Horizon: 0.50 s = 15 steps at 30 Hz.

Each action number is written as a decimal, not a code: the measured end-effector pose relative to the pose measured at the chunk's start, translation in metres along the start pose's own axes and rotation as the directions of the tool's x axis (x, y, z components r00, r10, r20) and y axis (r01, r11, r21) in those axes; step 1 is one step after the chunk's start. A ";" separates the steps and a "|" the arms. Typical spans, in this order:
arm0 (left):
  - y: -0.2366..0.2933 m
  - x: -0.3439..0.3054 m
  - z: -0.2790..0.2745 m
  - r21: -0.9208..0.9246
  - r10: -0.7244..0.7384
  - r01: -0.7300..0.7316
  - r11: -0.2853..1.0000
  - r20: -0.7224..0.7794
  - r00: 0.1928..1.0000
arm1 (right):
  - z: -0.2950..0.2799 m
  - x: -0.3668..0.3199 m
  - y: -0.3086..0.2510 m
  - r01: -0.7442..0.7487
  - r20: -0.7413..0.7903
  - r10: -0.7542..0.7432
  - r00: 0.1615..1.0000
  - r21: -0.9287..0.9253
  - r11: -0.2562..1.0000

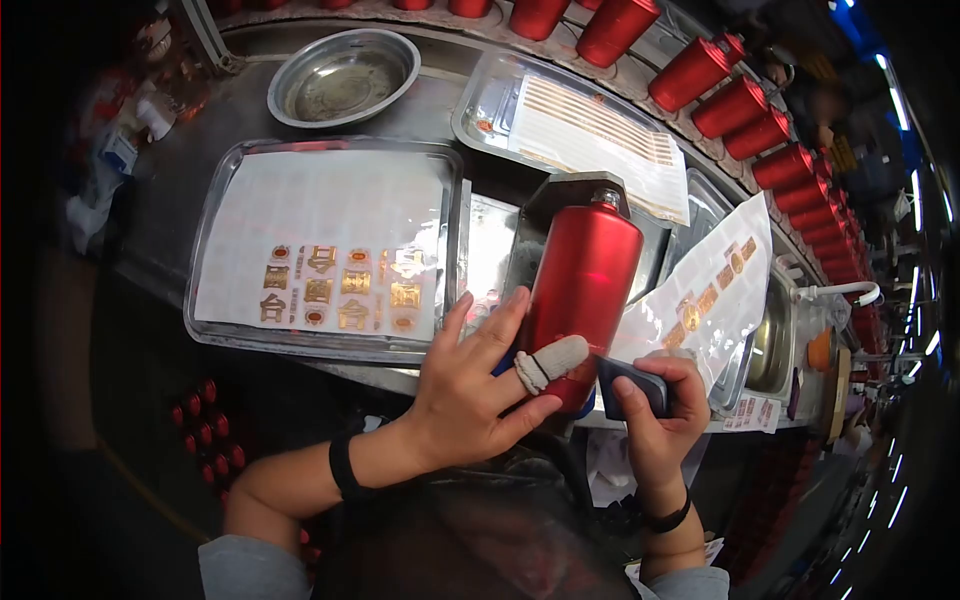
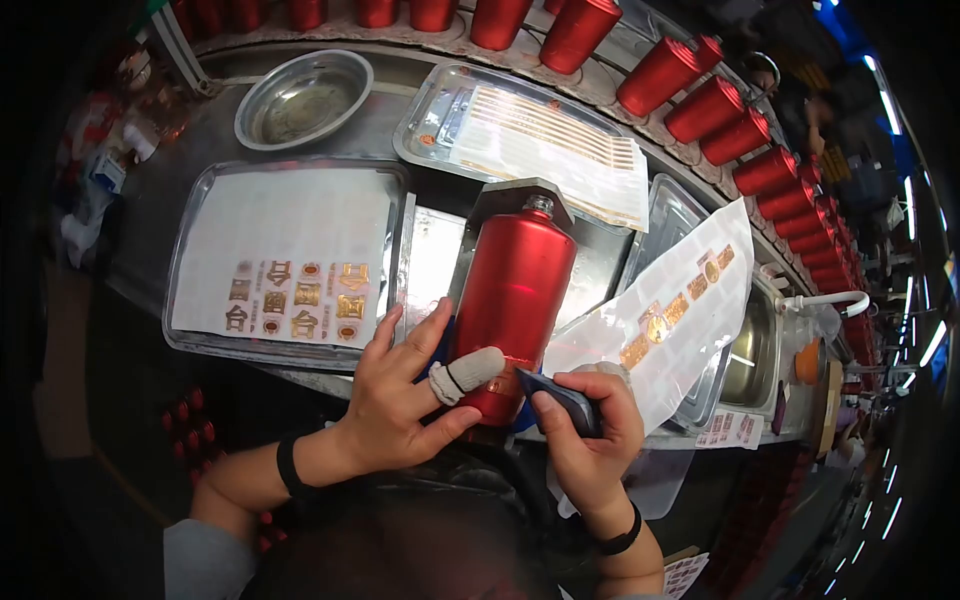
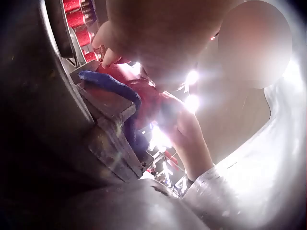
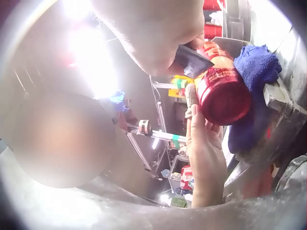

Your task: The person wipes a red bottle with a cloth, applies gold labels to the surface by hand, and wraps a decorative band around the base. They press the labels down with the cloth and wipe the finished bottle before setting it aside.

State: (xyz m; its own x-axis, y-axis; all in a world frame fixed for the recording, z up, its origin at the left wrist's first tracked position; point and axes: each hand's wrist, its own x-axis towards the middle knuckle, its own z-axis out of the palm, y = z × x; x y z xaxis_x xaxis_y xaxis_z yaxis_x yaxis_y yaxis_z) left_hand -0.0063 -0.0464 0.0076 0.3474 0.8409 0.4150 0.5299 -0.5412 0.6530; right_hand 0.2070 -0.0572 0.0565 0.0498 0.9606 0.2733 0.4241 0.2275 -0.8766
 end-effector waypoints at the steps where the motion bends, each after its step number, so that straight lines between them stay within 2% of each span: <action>1: -0.001 -0.001 0.000 0.007 -0.008 0.008 1.000 -0.006 1.000 | 0.002 0.001 -0.002 0.039 0.014 -0.039 0.999 -0.001 0.999; 2: -0.002 -0.003 0.000 -0.001 -0.003 0.003 1.000 -0.027 1.000 | 0.005 0.003 -0.003 0.077 0.028 -0.076 0.997 -0.002 0.997; 5: 0.002 -0.008 0.002 -0.027 -0.043 0.042 0.999 -0.054 0.998 | 0.015 0.019 -0.011 0.228 0.120 -0.205 0.971 -0.222 0.948; 6: 0.001 -0.011 0.002 -0.023 -0.045 0.043 0.999 -0.058 0.997 | 0.019 0.027 -0.010 0.279 0.046 -0.276 0.960 -0.262 0.924; 7: 0.001 -0.012 0.001 -0.019 -0.046 0.045 0.999 -0.054 0.998 | 0.017 0.034 -0.004 0.270 0.001 -0.281 0.960 -0.289 0.918; 9: 0.002 -0.016 -0.002 -0.011 -0.046 0.045 0.999 -0.048 0.998 | 0.011 0.040 0.000 0.148 0.004 -0.150 0.989 -0.190 0.971; 13: 0.008 -0.020 -0.005 -0.014 -0.012 0.012 1.000 -0.034 0.999 | 0.010 0.039 -0.015 0.317 0.185 -0.282 0.941 -0.201 0.927; 15: 0.008 -0.020 -0.004 0.017 0.008 -0.007 1.000 -0.031 0.999 | 0.014 0.046 -0.023 0.418 0.307 -0.342 0.888 -0.230 0.879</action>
State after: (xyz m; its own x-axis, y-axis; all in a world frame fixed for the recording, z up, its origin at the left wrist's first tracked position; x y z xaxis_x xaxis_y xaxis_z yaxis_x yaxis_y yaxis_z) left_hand -0.0126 -0.0670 0.0072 0.3272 0.8366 0.4393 0.5406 -0.5471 0.6391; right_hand 0.1866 -0.0162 0.0836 -0.3787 0.8241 0.4212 0.6018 0.5651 -0.5644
